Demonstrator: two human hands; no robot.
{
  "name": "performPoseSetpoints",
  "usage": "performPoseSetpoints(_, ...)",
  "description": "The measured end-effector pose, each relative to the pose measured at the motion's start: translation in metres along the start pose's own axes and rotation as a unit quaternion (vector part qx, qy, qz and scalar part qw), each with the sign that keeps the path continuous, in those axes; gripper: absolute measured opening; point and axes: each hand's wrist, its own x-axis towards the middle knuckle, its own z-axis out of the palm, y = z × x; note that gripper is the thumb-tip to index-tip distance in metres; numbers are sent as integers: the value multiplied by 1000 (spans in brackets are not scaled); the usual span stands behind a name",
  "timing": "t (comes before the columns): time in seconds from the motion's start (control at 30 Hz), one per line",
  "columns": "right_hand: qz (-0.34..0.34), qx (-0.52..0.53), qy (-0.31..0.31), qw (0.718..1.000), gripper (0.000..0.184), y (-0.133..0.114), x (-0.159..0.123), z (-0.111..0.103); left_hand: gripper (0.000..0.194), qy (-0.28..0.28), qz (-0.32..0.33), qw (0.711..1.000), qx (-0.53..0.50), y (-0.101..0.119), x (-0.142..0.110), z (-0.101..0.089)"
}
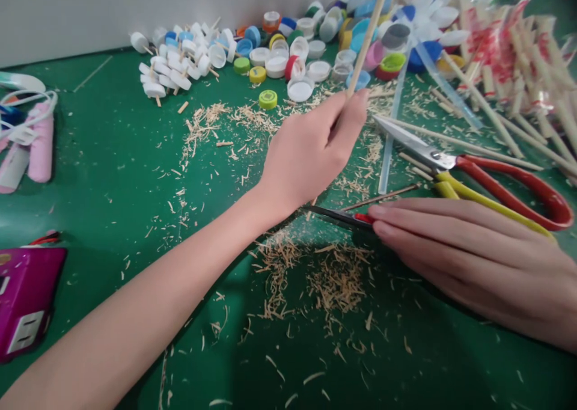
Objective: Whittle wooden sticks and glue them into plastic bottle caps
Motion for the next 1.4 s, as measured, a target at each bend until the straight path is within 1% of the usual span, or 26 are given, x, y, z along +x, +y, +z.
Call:
performPoseSetpoints(0.07, -14, 0, -6, 1000, 56, 0, -1, -1, 57, -10, -1, 1000, 13, 1, 0, 0)
performPoseSetpoints(0.13, -7, 3, -9, 1000, 54, 0, -2, -2, 60, -21, -11, 999, 30, 2, 0, -1)
performPoseSetpoints(0.2, 14, 1, -21, 1000, 56, 1, -2, -4, 63, -22, -20, 999, 40, 3, 0, -1)
performPoseSetpoints(0.27, 18, -13, -35, 999, 59, 2, -3, -5, 63, -21, -23, 999, 43, 3, 0, 0)
performPoseSetpoints(0.4, 20, -39, -63, 997, 63, 4, -7, -5, 59, -19, -8, 999, 29, 0, 0, 1)
performPoseSetpoints(0.47, 21, -47, -61, 997, 62, 5, -8, -3, 62, -20, -5, 999, 43, 0, 0, 2)
performPoseSetpoints(0.57, 7, -57, -41, 998, 63, 6, -9, -1, 67, -27, -11, 996, 80, 1, 0, 3)
performPoseSetpoints(0.63, 4, -63, -33, 997, 64, 5, -9, 0, 63, -29, -9, 996, 87, 2, 0, 2)
performPoseSetpoints(0.77, 22, -74, -26, 997, 64, 5, -11, 0, 48, -18, -4, 996, 82, 5, -1, 0)
performPoseSetpoints(0.87, 18, -76, -28, 997, 63, 6, -11, 0, 46, -23, -6, 997, 79, 6, -1, -1)
performPoseSetpoints(1.0, 18, -63, -36, 997, 59, 7, -9, -2, 40, -5, -9, 1000, 27, 8, 0, -1)
performPoseSetpoints(1.07, 23, -46, -34, 998, 56, 7, -6, -2, 39, 0, -9, 1000, 26, 8, 0, 0)
performPoseSetpoints(1.17, 30, -28, -40, 998, 51, 7, -4, -2, 41, -14, -2, 998, 64, 7, 0, 0)
performPoseSetpoints(1.23, 33, -21, -47, 998, 50, 7, -3, 0, 42, -11, 9, 997, 69, 6, 0, 1)
performPoseSetpoints(1.3, 34, -17, -48, 998, 50, 7, -3, 2, 41, 2, 21, 998, 59, 3, 0, 2)
performPoseSetpoints(1.4, 32, -31, -42, 998, 56, 9, -5, 5, 42, 34, 43, 998, 12, -3, 2, 7)
